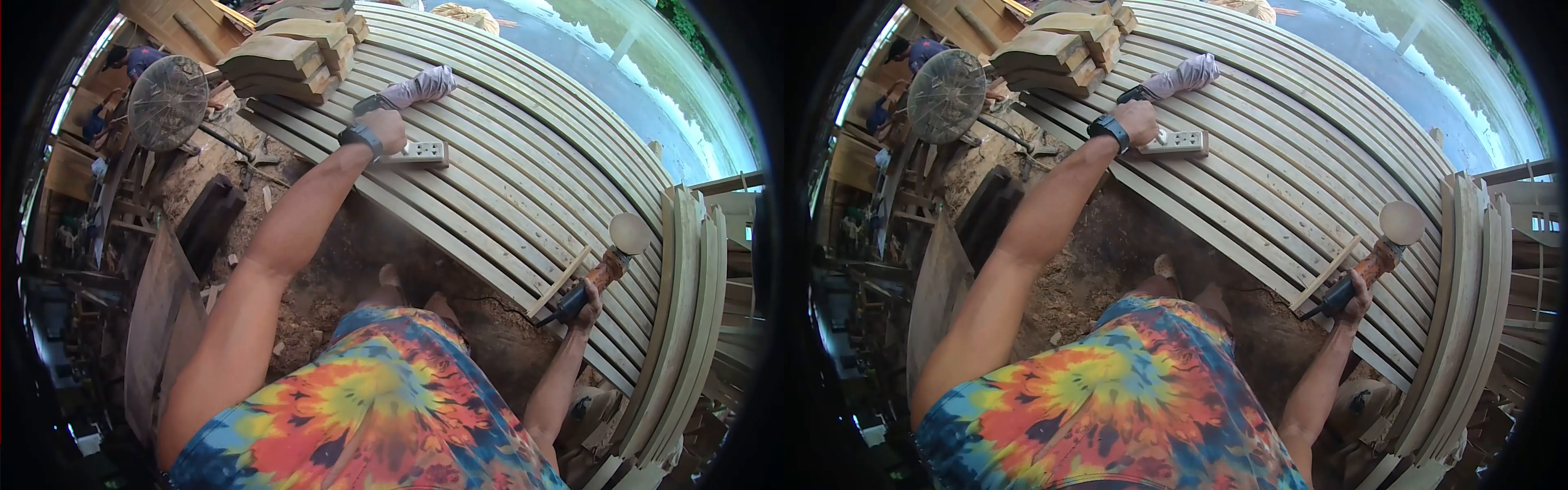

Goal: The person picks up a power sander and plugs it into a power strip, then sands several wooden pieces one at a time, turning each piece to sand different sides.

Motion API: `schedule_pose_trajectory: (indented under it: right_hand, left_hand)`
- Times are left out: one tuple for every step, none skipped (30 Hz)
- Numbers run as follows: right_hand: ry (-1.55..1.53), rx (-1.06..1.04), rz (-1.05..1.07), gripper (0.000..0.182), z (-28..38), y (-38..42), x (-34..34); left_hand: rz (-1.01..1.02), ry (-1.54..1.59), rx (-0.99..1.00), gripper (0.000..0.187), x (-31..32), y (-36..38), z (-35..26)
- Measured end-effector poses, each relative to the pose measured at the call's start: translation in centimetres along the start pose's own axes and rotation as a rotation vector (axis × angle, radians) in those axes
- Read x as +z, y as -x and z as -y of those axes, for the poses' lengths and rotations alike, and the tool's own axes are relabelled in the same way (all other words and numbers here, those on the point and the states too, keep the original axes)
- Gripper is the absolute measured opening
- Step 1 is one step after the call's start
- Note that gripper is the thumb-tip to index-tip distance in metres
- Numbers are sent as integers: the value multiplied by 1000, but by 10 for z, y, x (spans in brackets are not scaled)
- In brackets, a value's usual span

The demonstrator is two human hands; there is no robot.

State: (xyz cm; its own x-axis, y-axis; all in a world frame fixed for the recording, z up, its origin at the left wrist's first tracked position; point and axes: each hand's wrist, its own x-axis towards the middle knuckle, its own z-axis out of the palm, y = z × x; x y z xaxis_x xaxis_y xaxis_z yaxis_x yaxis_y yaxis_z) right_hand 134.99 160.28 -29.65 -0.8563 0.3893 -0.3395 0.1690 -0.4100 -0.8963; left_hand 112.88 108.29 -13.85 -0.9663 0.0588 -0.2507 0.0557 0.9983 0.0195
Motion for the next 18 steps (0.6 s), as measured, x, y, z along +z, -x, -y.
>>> schedule_pose_trajectory:
  right_hand:
    - [-1, 2, -2, 34, -2, -1, -2]
    - [2, 5, 8, 33, -3, -2, -4]
    - [6, 9, 17, 33, -5, -3, -6]
    - [7, 11, 16, 33, -4, -1, -4]
    - [-13, 11, 7, 33, -1, 1, -2]
    - [-33, 10, -2, 33, 1, 3, 1]
    - [-32, 13, -2, 33, 0, 2, 1]
    - [-43, 8, -10, 33, 0, 2, 1]
    - [-55, 4, -18, 32, -1, 2, 1]
    - [-55, 8, -19, 32, -2, 0, 0]
    - [-58, 11, -37, 33, -3, -2, -1]
    - [-59, 14, -50, 33, -5, -2, -3]
    - [-61, 17, -63, 33, -5, -1, -2]
    - [-79, 15, -29, 34, -3, 0, -1]
    - [-97, 14, 6, 34, -2, 1, 1]
    - [-96, 17, 5, 34, -4, 0, 0]
    - [-80, 7, -11, 35, -5, -1, -2]
    - [-64, -1, -26, 35, -6, -2, -4]
  left_hand:
    - [-7, 14, -19, 32, 3, -5, 5]
    - [-14, 29, -40, 32, 7, -9, 10]
    - [-10, 28, -40, 32, 11, -13, 15]
    - [-7, 32, -45, 32, 8, -11, 16]
    - [-6, 36, -50, 32, 4, -10, 15]
    - [-5, 36, -49, 32, 1, -8, 15]
    - [11, 24, -21, 32, 0, -7, 15]
    - [26, 13, 7, 32, 0, -6, 16]
    - [29, 12, 5, 32, 4, -8, 17]
    - [28, -18, 29, 32, 10, -10, 18]
    - [27, -47, 55, 31, 15, -13, 17]
    - [30, -48, 58, 31, 18, -16, 18]
    - [11, -22, 29, 31, 17, -14, 15]
    - [-8, 3, -1, 30, 16, -12, 12]
    - [-5, 3, 0, 30, 15, -11, 10]
    - [2, -11, 24, 29, 16, -13, 9]
    - [11, -24, 46, 29, 18, -14, 9]
    - [15, -22, 42, 29, 21, -17, 9]
